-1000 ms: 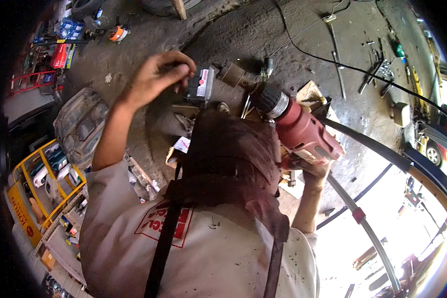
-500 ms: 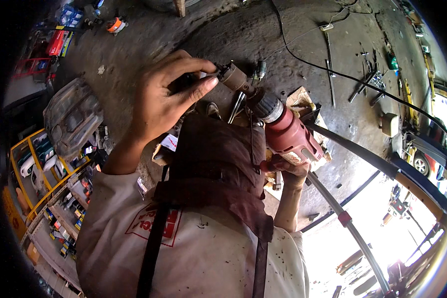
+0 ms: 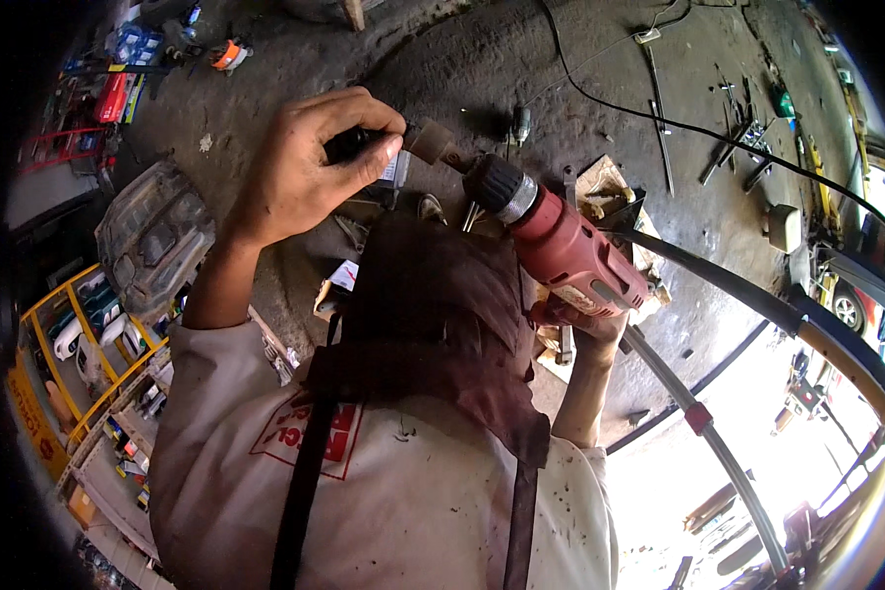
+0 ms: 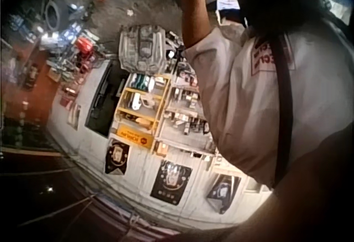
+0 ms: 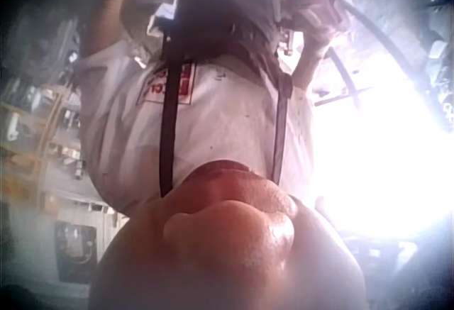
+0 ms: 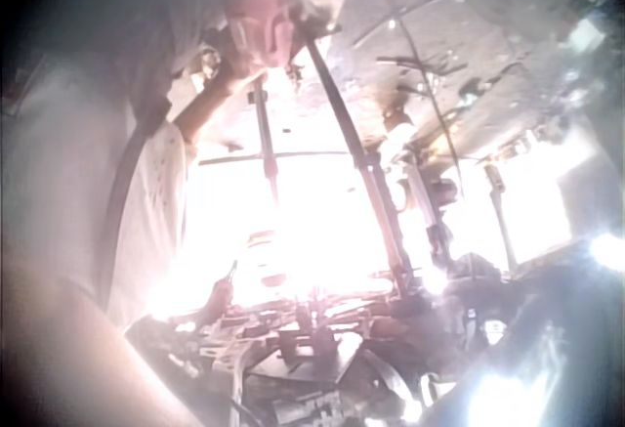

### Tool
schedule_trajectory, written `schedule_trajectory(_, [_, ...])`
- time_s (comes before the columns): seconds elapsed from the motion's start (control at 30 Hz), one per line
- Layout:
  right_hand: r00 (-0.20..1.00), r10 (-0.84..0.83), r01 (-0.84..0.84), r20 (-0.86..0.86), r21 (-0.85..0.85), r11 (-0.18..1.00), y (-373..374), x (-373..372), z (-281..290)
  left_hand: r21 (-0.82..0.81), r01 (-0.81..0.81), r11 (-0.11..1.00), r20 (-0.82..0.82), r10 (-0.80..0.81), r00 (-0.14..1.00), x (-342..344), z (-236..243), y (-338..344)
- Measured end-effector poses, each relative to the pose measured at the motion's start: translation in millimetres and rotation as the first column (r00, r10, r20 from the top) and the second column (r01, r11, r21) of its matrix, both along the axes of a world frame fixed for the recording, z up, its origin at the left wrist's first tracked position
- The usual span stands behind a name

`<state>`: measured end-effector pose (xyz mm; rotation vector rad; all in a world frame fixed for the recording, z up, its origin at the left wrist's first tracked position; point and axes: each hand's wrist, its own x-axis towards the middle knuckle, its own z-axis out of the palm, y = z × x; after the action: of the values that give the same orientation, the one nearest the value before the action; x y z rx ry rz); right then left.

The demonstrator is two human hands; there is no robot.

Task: The person uses a red power drill to remove bolts from the underside of a vehicle. They then switch to a manual ratchet wrench to loosen additional bolts on the vehicle's undercarriage.

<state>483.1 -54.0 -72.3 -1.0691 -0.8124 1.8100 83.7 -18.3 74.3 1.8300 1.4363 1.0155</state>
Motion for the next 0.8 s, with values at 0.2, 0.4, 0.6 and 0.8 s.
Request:
schedule_trajectory(0.2, [0.999,-0.028,0.024,0.041,0.079,0.997,2,-6,13,-0.091,0.03,0.995,0.085,-0.022,0.996,-4,-1,5])
schedule_trajectory(0.4, [0.987,-0.106,0.082,0.12,0.194,0.978,6,-4,8,-0.171,0.031,0.985,0.076,-0.019,0.997,-8,5,7])
schedule_trajectory(0.6, [0.987,-0.074,0.054,0.142,0.14,0.989,8,-1,8,-0.027,-0.012,1.0,-0.07,0.01,0.998,-10,-2,9])
schedule_trajectory(0.8, [0.992,-0.118,0.112,0.04,0.136,0.984,11,-2,-1,-0.019,-0.103,0.995,-0.071,0.101,0.992,-23,11,-3])
